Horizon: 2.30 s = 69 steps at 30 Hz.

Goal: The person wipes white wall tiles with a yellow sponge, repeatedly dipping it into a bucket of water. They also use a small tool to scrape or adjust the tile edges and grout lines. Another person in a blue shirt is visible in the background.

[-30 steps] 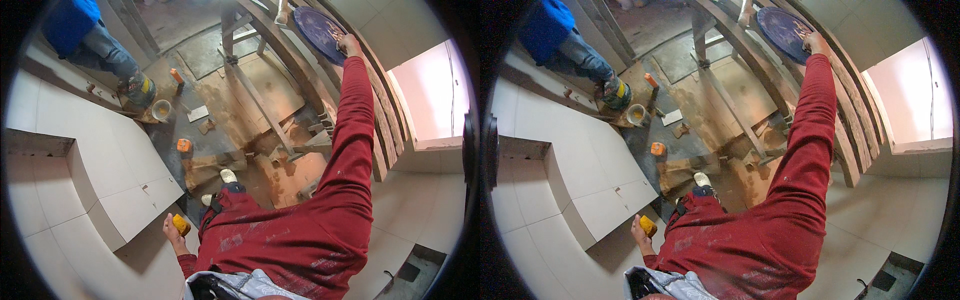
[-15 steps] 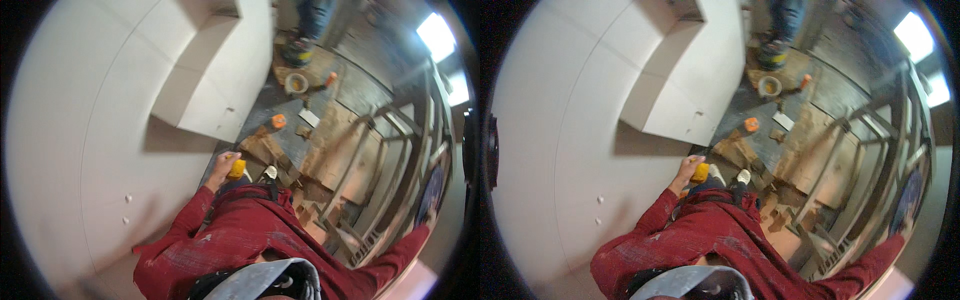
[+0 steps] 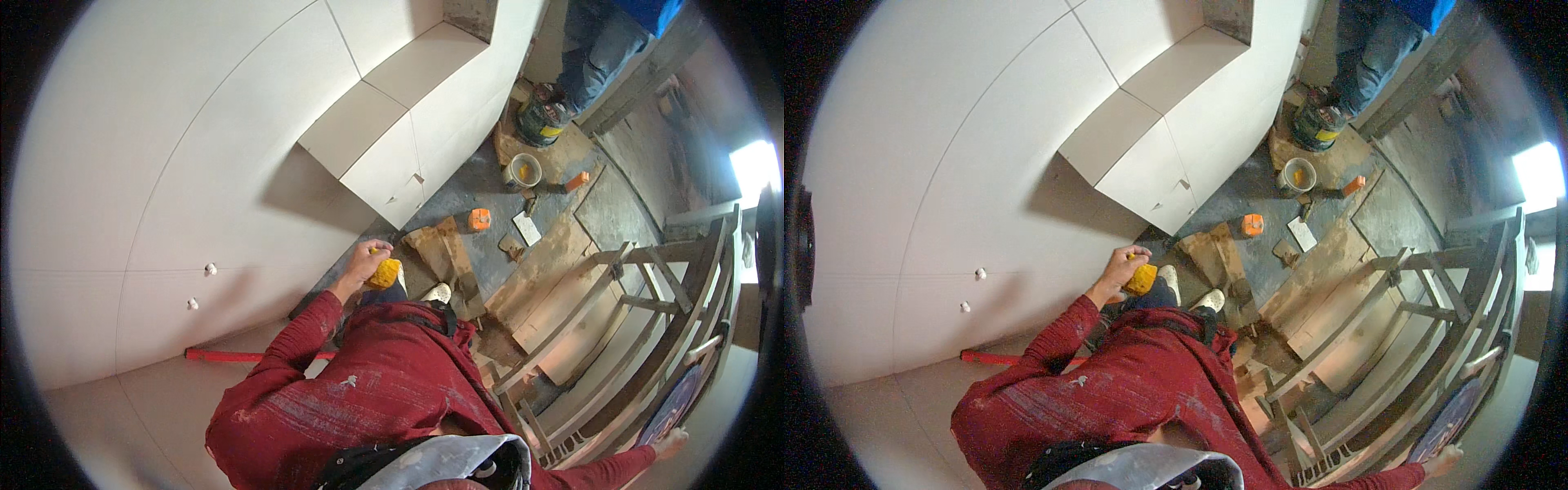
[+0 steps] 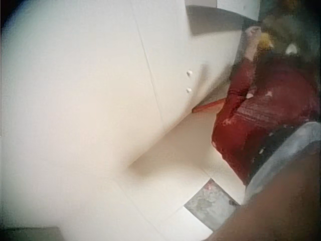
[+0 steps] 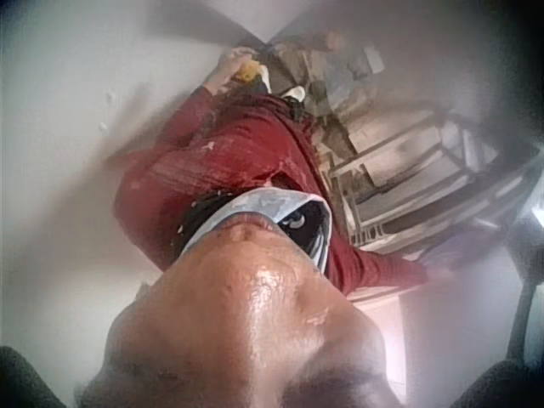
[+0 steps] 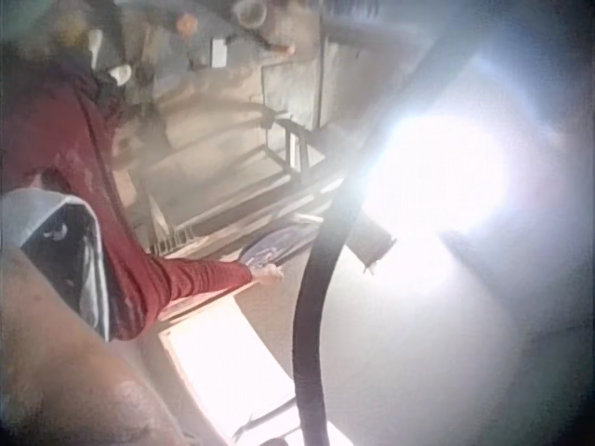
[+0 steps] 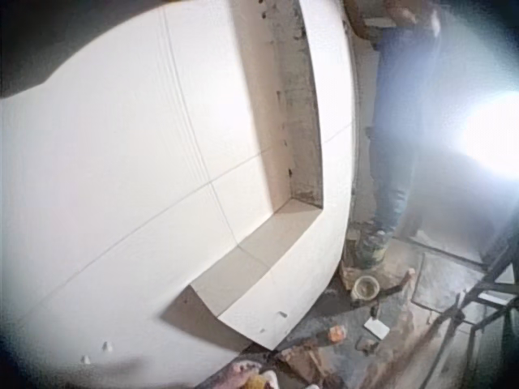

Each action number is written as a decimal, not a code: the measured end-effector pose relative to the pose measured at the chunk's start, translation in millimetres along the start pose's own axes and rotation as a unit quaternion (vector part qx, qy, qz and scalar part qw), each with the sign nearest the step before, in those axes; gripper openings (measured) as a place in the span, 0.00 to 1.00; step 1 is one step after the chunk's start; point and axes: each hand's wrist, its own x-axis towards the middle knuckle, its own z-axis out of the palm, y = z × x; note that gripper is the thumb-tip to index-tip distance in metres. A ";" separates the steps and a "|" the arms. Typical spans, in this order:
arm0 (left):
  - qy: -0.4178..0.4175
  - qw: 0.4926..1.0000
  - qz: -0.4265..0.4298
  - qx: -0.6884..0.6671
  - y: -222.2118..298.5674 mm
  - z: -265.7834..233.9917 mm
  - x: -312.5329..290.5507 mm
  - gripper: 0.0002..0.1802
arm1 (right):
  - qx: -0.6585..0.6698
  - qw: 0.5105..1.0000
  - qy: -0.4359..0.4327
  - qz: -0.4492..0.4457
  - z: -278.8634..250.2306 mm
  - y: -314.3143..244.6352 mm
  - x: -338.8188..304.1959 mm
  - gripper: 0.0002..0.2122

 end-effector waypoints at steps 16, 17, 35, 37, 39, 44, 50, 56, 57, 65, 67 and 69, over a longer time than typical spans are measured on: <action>0.208 0.969 0.136 0.007 115.4 -134.3 52.7 0.27 | 0.341 0.693 0.015 -0.635 -181.6 -518.9 -402.1 0.11; 0.186 0.975 0.124 0.007 118.7 -133.8 54.2 0.28 | 0.326 0.599 0.057 -0.729 -197.9 -552.4 -453.6 0.10; 0.118 0.979 0.165 -0.015 149.3 -133.8 61.9 0.26 | 0.300 0.191 0.182 -0.917 -237.1 -769.5 -756.5 0.07; 0.115 0.980 0.160 0.001 151.9 -134.0 61.5 0.26 | 0.303 0.185 0.183 -0.917 -235.3 -770.6 -757.9 0.07; 0.119 0.979 0.168 0.001 153.6 -134.1 62.5 0.27 | 0.303 0.182 0.185 -0.917 -234.8 -771.9 -759.4 0.07; 0.113 0.979 0.161 0.044 151.6 -137.2 63.8 0.27 | 0.277 0.185 0.173 -0.927 -239.4 -775.6 -764.2 0.06; 0.113 0.980 0.164 0.019 145.9 -134.9 67.9 0.28 | 0.184 0.192 0.182 -0.947 -245.5 -775.4 -766.4 0.07; 0.116 0.975 0.190 0.004 144.3 -134.6 69.8 0.28 | 0.213 0.215 0.159 -0.940 -245.6 -774.8 -770.6 0.07; 0.112 0.978 0.178 0.014 144.1 -136.3 69.7 0.28 | 0.209 0.215 0.149 -0.942 -246.1 -775.2 -770.7 0.07; 0.115 0.978 0.173 0.032 143.8 -135.4 70.6 0.28 | 0.132 0.275 -0.014 -0.952 -257.0 -789.7 -756.9 0.11; 0.124 0.977 0.174 0.018 144.5 -133.5 70.4 0.27 | 0.121 0.256 0.019 -0.959 -258.9 -793.7 -756.4 0.12; 0.118 0.977 0.180 0.010 146.1 -134.8 69.4 0.28 | 0.101 0.246 0.034 -0.963 -260.4 -796.3 -758.0 0.13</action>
